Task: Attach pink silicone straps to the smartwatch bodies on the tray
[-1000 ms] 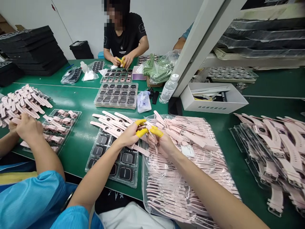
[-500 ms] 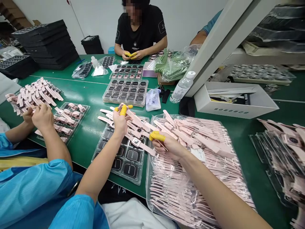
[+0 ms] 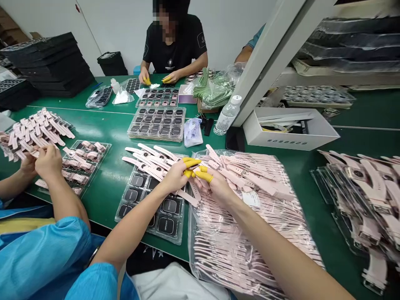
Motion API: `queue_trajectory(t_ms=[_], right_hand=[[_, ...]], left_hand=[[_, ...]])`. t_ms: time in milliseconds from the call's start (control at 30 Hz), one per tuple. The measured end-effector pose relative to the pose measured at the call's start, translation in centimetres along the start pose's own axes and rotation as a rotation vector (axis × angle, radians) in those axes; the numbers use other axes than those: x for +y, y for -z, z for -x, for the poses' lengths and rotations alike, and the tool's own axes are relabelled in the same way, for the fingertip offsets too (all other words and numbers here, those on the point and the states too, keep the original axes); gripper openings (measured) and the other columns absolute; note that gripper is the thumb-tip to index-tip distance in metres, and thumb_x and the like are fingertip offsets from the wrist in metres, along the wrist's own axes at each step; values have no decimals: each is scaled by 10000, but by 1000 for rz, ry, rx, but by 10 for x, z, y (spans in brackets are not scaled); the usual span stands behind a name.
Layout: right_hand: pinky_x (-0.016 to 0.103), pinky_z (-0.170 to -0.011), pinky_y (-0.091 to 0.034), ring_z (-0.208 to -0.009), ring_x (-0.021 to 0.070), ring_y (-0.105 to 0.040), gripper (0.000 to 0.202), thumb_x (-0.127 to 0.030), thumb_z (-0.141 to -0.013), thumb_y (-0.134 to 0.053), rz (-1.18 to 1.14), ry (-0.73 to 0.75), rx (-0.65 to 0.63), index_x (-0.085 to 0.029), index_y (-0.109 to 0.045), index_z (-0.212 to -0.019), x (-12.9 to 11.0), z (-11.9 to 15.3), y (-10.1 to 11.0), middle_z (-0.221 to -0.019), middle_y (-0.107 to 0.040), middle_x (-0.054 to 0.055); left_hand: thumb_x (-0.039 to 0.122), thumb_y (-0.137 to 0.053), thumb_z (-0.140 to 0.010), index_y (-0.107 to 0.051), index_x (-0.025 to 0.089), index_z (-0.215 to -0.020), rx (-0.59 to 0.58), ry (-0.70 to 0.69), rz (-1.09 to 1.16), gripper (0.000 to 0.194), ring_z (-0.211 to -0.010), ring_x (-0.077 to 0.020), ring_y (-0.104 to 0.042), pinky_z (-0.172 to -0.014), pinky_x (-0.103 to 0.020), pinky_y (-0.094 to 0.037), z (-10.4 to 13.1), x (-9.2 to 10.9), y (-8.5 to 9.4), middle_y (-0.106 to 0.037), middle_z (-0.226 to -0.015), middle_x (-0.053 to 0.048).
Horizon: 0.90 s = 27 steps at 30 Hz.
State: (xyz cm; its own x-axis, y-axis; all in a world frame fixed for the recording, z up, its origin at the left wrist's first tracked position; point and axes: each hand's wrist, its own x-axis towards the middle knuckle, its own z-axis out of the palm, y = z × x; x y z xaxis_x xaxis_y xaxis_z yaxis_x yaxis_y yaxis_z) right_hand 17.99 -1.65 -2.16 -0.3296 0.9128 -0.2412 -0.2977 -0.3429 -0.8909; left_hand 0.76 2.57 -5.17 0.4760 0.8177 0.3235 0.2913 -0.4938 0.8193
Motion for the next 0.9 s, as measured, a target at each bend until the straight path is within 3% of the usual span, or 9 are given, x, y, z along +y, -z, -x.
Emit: queue_trajectory(t_ms=[133, 533, 767, 900], right_hand=[[235, -405, -241, -396, 79, -341, 294, -422, -773, -764, -32, -66, -25, -204, -570, -736, -2, 0, 2, -498, -535, -37], [246, -404, -182, -399, 75, -275, 362, -420, -809, -740, -140, -58, -39, -212, -514, -617, -3, -2, 2, -467, -443, -36], [235, -398, -189, -389, 65, -260, 426, -444, -789, -773, -185, -41, -15, -215, -477, -587, -2, -4, 4, -445, -409, -47], [230, -400, -178, -391, 66, -251, 423, -461, -771, -796, -172, -65, 1, -226, -473, -632, -1, -3, 4, -447, -403, -60]], left_hand=[[37, -467, -842, -655, 205, -1362, -50, -70, -96, 578, -1266, -248, -619, -1143, -468, -488, 1, 1, 5, -650, -1348, -122], [157, -449, -972, -617, 238, -1393, -9, -75, -111, 460, -1264, -256, -598, -1129, -478, -484, 2, 1, 3, -632, -1311, -118], [288, -395, -1043, -525, 232, -1501, -132, -106, -40, 480, -1247, -259, -572, -1149, -475, -455, 3, 7, 10, -585, -1287, -119], [300, -382, -1051, -545, 212, -1466, -124, -105, -118, 455, -1230, -265, -567, -1135, -476, -465, 2, 9, 11, -577, -1275, -133]])
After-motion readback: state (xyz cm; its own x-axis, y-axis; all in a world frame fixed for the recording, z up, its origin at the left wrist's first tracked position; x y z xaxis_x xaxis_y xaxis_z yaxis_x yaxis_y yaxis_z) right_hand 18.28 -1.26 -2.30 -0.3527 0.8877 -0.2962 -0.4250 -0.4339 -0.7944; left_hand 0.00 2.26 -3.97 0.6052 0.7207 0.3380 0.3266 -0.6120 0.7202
